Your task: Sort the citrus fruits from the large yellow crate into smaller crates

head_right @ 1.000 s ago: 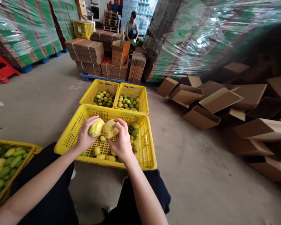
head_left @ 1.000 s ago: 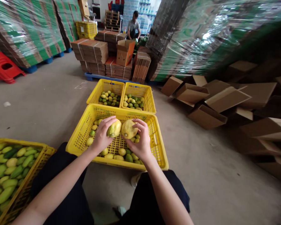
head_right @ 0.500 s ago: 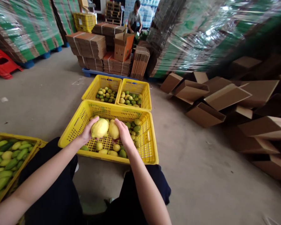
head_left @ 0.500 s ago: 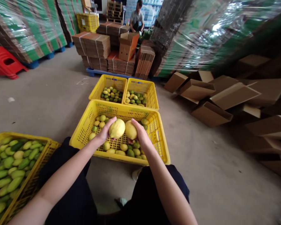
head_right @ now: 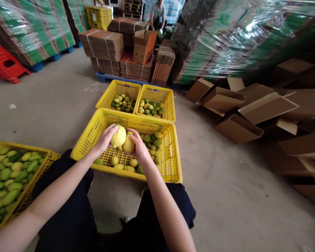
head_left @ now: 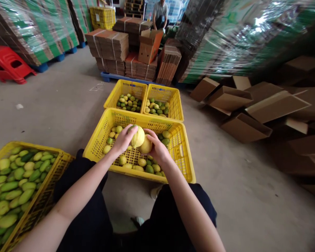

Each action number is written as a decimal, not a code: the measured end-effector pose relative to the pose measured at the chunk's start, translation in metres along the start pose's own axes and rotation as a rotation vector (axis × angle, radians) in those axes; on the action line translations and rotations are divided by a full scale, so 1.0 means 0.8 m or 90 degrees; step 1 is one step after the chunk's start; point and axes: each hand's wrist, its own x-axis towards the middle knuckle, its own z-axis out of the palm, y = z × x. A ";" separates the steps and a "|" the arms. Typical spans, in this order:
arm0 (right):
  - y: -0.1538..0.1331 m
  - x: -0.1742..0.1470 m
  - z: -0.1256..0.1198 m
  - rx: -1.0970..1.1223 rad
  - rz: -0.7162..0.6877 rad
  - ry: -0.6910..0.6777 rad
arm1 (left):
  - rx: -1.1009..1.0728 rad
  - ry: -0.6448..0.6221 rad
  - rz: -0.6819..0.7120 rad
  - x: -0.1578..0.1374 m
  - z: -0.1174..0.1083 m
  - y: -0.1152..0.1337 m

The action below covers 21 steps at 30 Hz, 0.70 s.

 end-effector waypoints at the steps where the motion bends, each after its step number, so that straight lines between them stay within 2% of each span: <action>1: 0.005 0.002 0.002 -0.011 0.013 -0.004 | 0.077 0.015 0.047 -0.001 -0.001 0.002; 3: 0.013 0.006 0.007 -0.009 0.054 -0.002 | 0.239 0.033 0.100 -0.006 0.000 0.008; 6: 0.022 0.005 0.012 0.000 0.096 -0.028 | 0.444 0.034 0.103 -0.017 0.007 0.016; 9: 0.029 -0.001 0.015 0.003 0.094 -0.081 | 0.499 0.034 0.105 -0.025 0.009 0.020; 12: 0.031 -0.007 0.015 0.049 0.088 -0.096 | 0.370 0.032 0.109 -0.024 0.000 0.018; 16: 0.017 -0.013 0.011 0.149 0.044 -0.135 | 0.180 0.035 0.065 -0.011 -0.017 0.006; 18: 0.007 -0.016 0.008 0.155 -0.007 -0.166 | 0.083 -0.035 0.035 -0.002 -0.021 -0.003; 21: -0.004 -0.019 0.004 0.121 -0.079 -0.182 | -0.073 -0.199 0.022 0.009 -0.020 -0.018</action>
